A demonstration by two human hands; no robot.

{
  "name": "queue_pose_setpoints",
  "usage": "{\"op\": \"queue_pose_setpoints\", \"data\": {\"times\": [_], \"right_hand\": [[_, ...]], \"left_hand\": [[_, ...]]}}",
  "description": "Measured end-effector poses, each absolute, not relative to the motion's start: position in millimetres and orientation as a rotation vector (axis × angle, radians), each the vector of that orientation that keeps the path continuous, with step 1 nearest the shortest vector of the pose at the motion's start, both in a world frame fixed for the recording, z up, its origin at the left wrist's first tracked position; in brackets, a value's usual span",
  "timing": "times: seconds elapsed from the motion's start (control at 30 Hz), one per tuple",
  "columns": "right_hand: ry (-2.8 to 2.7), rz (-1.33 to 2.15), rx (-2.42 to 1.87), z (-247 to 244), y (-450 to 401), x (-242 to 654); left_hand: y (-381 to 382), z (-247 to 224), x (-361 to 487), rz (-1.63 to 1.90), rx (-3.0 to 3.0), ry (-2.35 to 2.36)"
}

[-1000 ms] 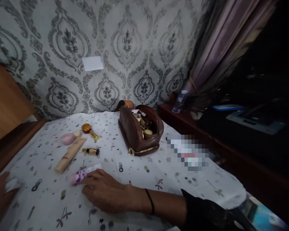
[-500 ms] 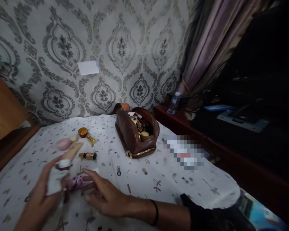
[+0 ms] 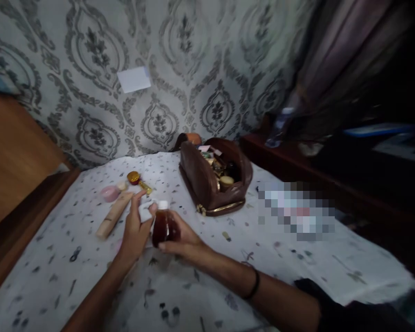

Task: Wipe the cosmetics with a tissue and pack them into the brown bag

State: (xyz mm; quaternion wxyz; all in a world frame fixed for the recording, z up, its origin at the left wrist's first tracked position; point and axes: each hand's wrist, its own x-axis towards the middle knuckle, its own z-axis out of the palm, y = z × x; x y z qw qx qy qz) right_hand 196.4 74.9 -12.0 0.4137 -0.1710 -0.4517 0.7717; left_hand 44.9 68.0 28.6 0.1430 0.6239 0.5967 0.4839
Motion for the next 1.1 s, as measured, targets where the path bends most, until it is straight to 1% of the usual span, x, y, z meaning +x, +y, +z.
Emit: {"op": "queue_pose_setpoints", "data": {"times": [0.17,0.3,0.43,0.53,0.7,0.83,0.93,1.1], "right_hand": [[-1.140,2.031,-0.548,-10.5,78.8,203.9],[-1.217,1.983,-0.572,-11.1,79.9,205.9],[-1.301,1.889,-0.607,-11.3,81.1,206.9],[-1.330,1.966,-0.676,-10.1,81.6,208.6],[-1.357,2.044,-0.611,-5.5,83.8,211.0],[-1.443,2.024,-0.609,-0.9,83.8,211.8],[-1.607,1.863,-0.629,-1.2,81.8,211.1],[-2.000,1.277,-0.805,-10.4,77.8,209.1]], "left_hand": [[66.9,10.8,36.0,1.310,1.701,1.681],[58.9,7.8,36.6,1.264,1.685,1.609],[56.5,10.8,39.2,1.295,1.768,1.540],[57.1,17.2,37.0,1.323,1.820,1.482],[58.3,28.9,27.8,1.120,1.846,1.327],[58.0,29.5,26.3,1.066,1.834,1.293],[56.8,28.1,30.3,1.055,1.890,1.315],[54.4,30.2,37.8,1.041,1.903,1.473]]}}
